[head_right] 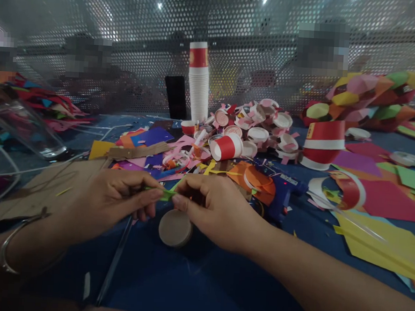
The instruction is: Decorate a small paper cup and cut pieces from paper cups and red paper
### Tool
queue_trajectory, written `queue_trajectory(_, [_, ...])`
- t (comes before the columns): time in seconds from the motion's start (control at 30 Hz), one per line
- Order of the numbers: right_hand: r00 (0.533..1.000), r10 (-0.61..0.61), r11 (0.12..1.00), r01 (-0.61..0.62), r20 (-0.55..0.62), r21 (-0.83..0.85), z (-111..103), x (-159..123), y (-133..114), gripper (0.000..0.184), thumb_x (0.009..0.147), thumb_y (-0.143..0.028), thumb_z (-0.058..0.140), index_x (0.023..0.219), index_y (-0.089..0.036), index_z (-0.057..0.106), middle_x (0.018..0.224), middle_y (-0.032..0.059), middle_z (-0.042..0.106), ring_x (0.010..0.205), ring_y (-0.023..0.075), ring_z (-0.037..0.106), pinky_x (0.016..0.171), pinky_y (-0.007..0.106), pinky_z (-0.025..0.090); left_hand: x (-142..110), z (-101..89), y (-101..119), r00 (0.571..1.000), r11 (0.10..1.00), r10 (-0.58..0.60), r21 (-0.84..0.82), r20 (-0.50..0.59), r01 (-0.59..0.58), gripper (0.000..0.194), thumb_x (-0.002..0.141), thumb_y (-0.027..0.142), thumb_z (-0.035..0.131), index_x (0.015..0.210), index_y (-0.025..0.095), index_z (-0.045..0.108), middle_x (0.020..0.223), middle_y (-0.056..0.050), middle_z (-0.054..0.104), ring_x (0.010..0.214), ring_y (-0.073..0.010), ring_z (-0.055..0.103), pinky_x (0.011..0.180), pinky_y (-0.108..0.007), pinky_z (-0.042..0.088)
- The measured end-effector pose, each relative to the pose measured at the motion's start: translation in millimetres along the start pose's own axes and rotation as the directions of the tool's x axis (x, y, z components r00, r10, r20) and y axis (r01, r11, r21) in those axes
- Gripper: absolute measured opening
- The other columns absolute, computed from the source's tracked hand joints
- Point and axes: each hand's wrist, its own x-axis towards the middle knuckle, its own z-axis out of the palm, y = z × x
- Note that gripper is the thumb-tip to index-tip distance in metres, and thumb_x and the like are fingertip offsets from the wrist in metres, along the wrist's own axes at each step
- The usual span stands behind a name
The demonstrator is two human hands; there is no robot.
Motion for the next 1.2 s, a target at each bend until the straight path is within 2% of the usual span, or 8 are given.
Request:
queue_trajectory(0.13, [0.999, -0.009, 0.988, 0.015, -0.042, 0.157, 1.8, -1.8, -2.2, 0.019, 0.098, -0.032, 0.060, 0.083, -0.020, 0.061, 0.075, -0.0022, 0.059, 0.063, 0.0121, 0.055, 0.057, 0.026, 0.045, 3.2, 4.9, -1.8, 0.990, 0.964, -0.077, -0.262, -0.115, 0.045, 0.024, 0.093, 0.040, 0.072, 0.081, 0.019, 0.066, 0.067, 0.005, 0.069, 0.055, -0.0062, 0.062, 0.049, -0.013, 0.049])
queue_trajectory(0.27, [0.996, 0.020, 0.979, -0.003, -0.085, 0.204, 2.3, -1.1, -1.9, 0.017, 0.097, -0.031, 0.062, 0.085, -0.019, 0.061, 0.075, -0.0026, 0.061, 0.058, 0.0099, 0.056, 0.054, 0.025, 0.045, 7.4, 16.6, -8.0, 0.990, 0.853, -0.120, -0.517, -0.076, 0.064, 0.022, 0.080, 0.028, 0.087, 0.093, 0.019, 0.071, 0.087, 0.003, 0.075, 0.081, -0.0087, 0.070, 0.076, -0.017, 0.057])
queue_trajectory(0.57, [0.995, 0.061, 0.972, -0.040, -0.083, 0.232, 1.2, 3.2, -1.6, 0.018, 0.091, -0.034, 0.072, 0.084, -0.021, 0.063, 0.074, -0.0032, 0.062, 0.058, 0.0110, 0.058, 0.054, 0.025, 0.047, 10.6, 26.1, -10.6, 0.990, 0.779, -0.133, -0.621, -0.036, 0.082, 0.016, 0.081, 0.021, 0.084, 0.095, 0.019, 0.077, 0.091, -0.001, 0.078, 0.087, -0.0123, 0.071, 0.083, -0.022, 0.057])
queue_trajectory(0.67, [0.996, 0.043, 0.979, -0.026, -0.083, 0.204, -1.0, 3.3, -1.7, 0.018, 0.093, -0.036, 0.069, 0.085, -0.021, 0.063, 0.074, -0.0029, 0.063, 0.058, 0.0111, 0.058, 0.054, 0.025, 0.047, 10.0, 24.3, -6.7, 0.982, 0.779, -0.151, -0.625, -0.114, 0.047, 0.012, 0.081, 0.020, 0.084, 0.089, 0.020, 0.076, 0.085, 0.001, 0.077, 0.080, -0.0116, 0.071, 0.074, -0.020, 0.058])
queue_trajectory(0.83, [0.992, 0.008, 0.984, -0.031, -0.128, -0.174, -22.5, 5.3, 3.6, 0.020, 0.096, -0.036, 0.061, 0.083, -0.021, 0.066, 0.068, -0.0013, 0.064, 0.058, 0.0134, 0.057, 0.055, 0.028, 0.042, 11.4, 11.8, -3.7, 0.954, 0.821, -0.204, -0.568, -0.219, 0.045, 0.008, 0.078, 0.012, 0.078, 0.078, 0.019, 0.073, 0.067, 0.001, 0.072, 0.060, -0.0105, 0.065, 0.048, -0.016, 0.048])
queue_trajectory(0.97, [0.992, 0.125, 0.797, -0.120, -0.033, -0.592, -35.7, 7.5, 11.6, 0.013, 0.091, -0.029, 0.060, 0.084, -0.020, 0.067, 0.077, 0.0045, 0.070, 0.066, 0.0190, 0.060, 0.061, 0.033, 0.038, 14.3, 5.5, -7.5, 0.963, 0.834, -0.209, -0.546, -0.171, 0.084, 0.009, 0.078, 0.012, 0.076, 0.082, 0.019, 0.072, 0.076, 0.001, 0.074, 0.062, -0.0099, 0.068, 0.051, -0.016, 0.051])
queue_trajectory(1.07, [0.978, 0.201, 0.720, -0.112, 0.051, -0.685, -34.8, 6.1, 16.1, 0.009, 0.088, -0.028, 0.061, 0.082, -0.021, 0.063, 0.086, 0.0068, 0.072, 0.075, 0.0228, 0.063, 0.065, 0.034, 0.038, 15.4, 6.1, -11.6, 0.969, 0.833, -0.218, -0.539, -0.113, 0.125, 0.009, 0.079, 0.013, 0.074, 0.086, 0.018, 0.073, 0.078, 0.001, 0.075, 0.064, -0.0104, 0.070, 0.055, -0.017, 0.053])
queue_trajectory(1.2, [0.984, 0.164, 0.679, -0.064, 0.066, -0.731, -30.0, 2.6, 18.6, 0.005, 0.084, -0.022, 0.061, 0.082, -0.022, 0.057, 0.091, 0.0061, 0.072, 0.082, 0.0243, 0.064, 0.066, 0.034, 0.039, 17.2, 8.1, -15.9, 0.963, 0.840, -0.240, -0.523, -0.121, 0.144, 0.004, 0.081, 0.014, 0.070, 0.081, 0.017, 0.072, 0.072, 0.002, 0.071, 0.062, -0.0100, 0.067, 0.057, -0.018, 0.054])
